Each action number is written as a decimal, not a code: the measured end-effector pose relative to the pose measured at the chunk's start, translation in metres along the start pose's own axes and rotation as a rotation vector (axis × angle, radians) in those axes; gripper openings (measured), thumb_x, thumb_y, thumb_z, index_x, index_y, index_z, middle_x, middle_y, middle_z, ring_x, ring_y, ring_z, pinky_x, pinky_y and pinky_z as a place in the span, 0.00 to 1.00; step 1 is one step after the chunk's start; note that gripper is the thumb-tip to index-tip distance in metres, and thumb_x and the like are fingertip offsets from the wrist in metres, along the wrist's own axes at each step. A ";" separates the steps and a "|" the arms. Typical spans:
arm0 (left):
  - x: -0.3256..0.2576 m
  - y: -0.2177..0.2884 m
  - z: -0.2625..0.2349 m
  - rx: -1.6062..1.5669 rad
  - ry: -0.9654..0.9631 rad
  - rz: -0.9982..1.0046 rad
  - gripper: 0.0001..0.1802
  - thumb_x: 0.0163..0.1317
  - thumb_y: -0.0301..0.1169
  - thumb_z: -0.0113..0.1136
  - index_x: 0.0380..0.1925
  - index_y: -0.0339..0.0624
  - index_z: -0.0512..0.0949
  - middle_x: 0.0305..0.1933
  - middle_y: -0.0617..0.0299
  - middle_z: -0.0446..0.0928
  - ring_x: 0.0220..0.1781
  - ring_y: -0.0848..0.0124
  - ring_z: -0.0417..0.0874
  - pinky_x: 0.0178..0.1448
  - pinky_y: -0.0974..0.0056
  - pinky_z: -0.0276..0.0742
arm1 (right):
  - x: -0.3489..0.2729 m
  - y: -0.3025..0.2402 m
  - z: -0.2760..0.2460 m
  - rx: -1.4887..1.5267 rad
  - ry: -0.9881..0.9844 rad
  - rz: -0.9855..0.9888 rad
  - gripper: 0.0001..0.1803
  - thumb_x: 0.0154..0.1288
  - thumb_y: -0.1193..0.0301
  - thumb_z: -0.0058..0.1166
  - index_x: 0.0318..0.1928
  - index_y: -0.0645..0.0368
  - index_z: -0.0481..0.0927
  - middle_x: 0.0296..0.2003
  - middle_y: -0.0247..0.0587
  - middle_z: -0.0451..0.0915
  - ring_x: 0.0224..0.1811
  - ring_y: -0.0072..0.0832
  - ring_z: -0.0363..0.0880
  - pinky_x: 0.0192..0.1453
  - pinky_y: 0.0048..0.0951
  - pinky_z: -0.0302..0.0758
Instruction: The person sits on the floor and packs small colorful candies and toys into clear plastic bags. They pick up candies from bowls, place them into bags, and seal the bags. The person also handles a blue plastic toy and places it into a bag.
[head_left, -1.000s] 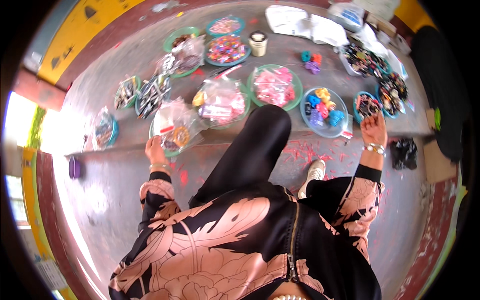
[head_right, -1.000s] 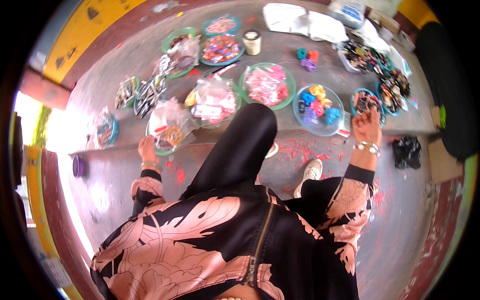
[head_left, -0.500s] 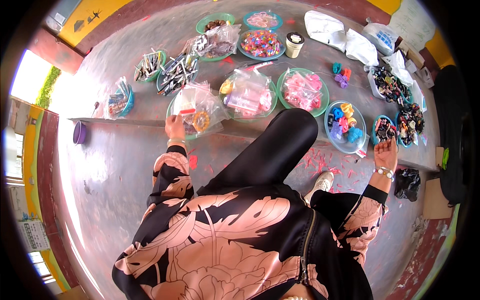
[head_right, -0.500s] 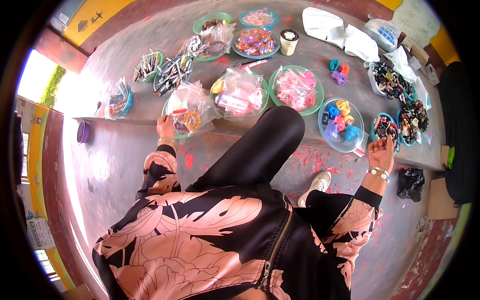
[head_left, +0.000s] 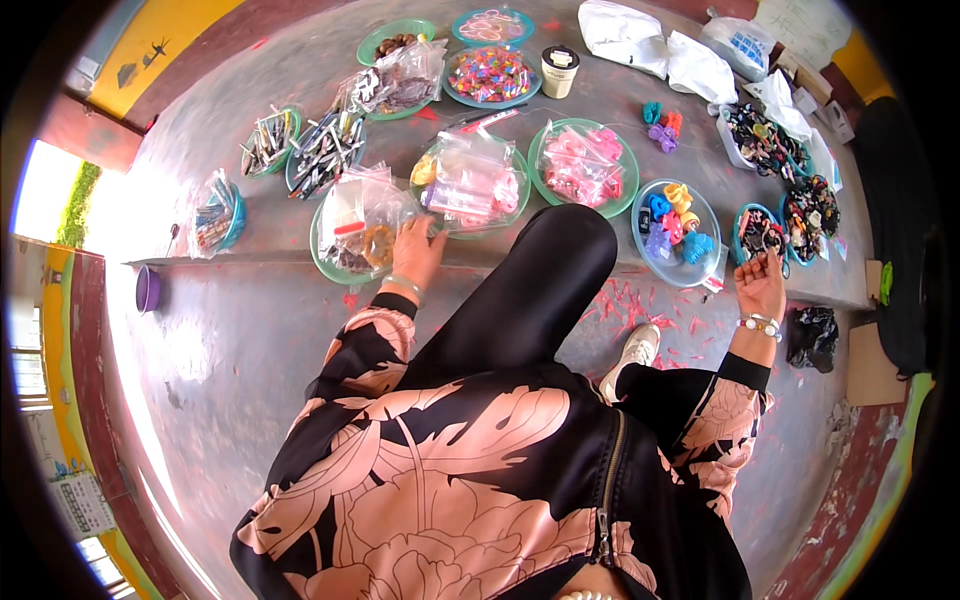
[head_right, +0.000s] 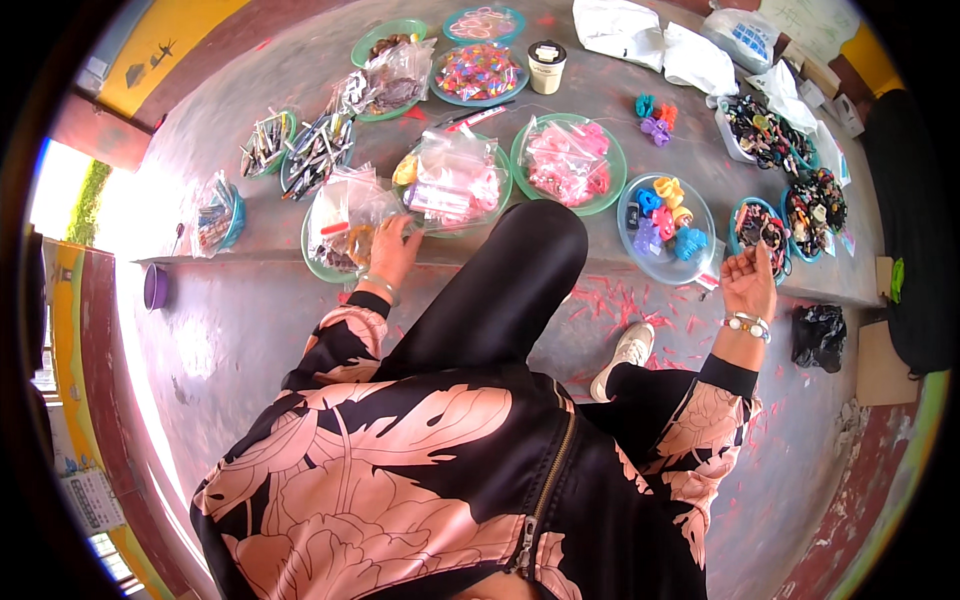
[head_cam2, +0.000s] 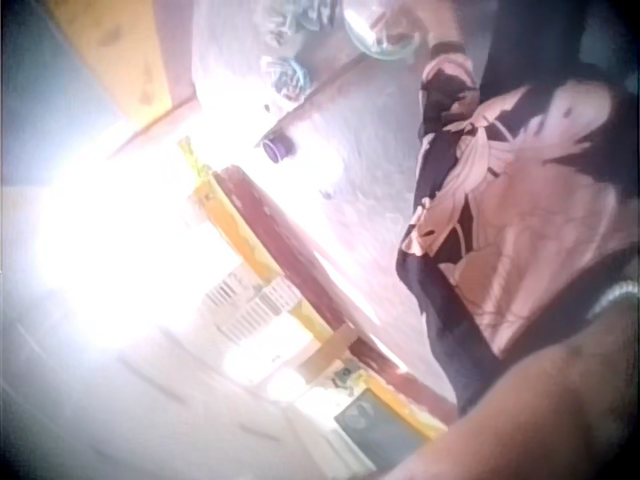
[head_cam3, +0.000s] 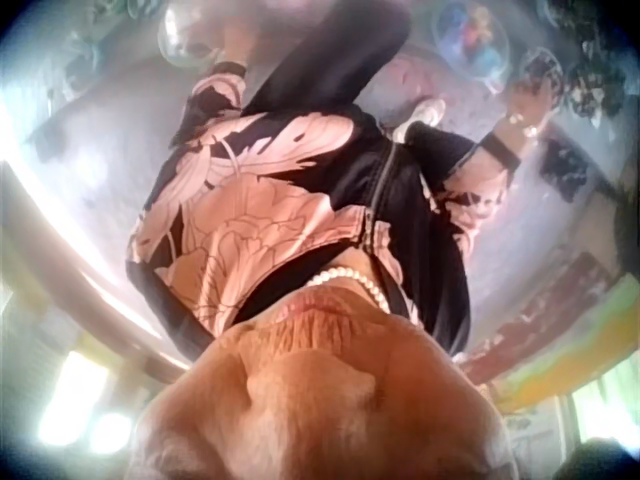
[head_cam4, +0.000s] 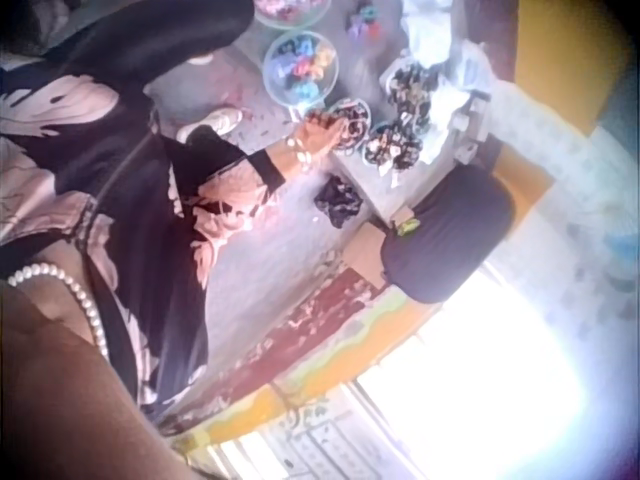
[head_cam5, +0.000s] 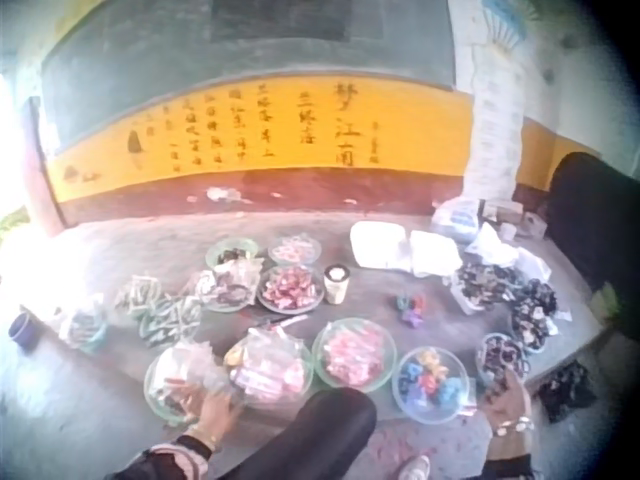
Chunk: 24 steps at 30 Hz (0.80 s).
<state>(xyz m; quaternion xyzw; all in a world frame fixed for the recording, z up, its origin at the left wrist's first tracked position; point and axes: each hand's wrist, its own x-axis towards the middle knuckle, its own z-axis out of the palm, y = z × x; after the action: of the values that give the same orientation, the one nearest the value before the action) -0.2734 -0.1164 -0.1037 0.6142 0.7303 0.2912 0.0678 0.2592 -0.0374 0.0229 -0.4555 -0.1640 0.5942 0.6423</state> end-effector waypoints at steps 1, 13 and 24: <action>0.007 0.008 0.003 0.025 0.001 0.075 0.18 0.51 0.35 0.60 0.41 0.37 0.73 0.49 0.49 0.73 0.54 0.53 0.70 0.57 0.55 0.65 | 0.000 -0.001 -0.001 -0.003 -0.008 0.002 0.14 0.57 0.62 0.61 0.24 0.56 0.72 0.19 0.31 0.69 0.25 0.25 0.68 0.35 0.28 0.70; 0.057 -0.003 0.064 0.405 -0.126 0.261 0.09 0.56 0.28 0.46 0.34 0.41 0.73 0.40 0.54 0.76 0.49 0.58 0.74 0.54 0.59 0.70 | 0.000 0.003 0.002 0.000 -0.032 0.023 0.13 0.57 0.63 0.59 0.25 0.57 0.72 0.20 0.33 0.70 0.25 0.25 0.68 0.34 0.27 0.69; 0.074 -0.006 0.032 0.032 -0.364 0.307 0.10 0.58 0.32 0.44 0.29 0.41 0.74 0.31 0.47 0.76 0.38 0.51 0.77 0.42 0.53 0.72 | -0.002 0.006 0.006 -0.059 -0.067 0.039 0.13 0.59 0.63 0.57 0.25 0.56 0.73 0.19 0.32 0.71 0.24 0.25 0.70 0.33 0.27 0.70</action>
<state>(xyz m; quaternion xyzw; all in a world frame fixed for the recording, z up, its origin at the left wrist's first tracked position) -0.2820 -0.0363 -0.1138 0.7614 0.6087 0.1707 0.1436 0.2503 -0.0371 0.0220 -0.4570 -0.1940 0.6167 0.6110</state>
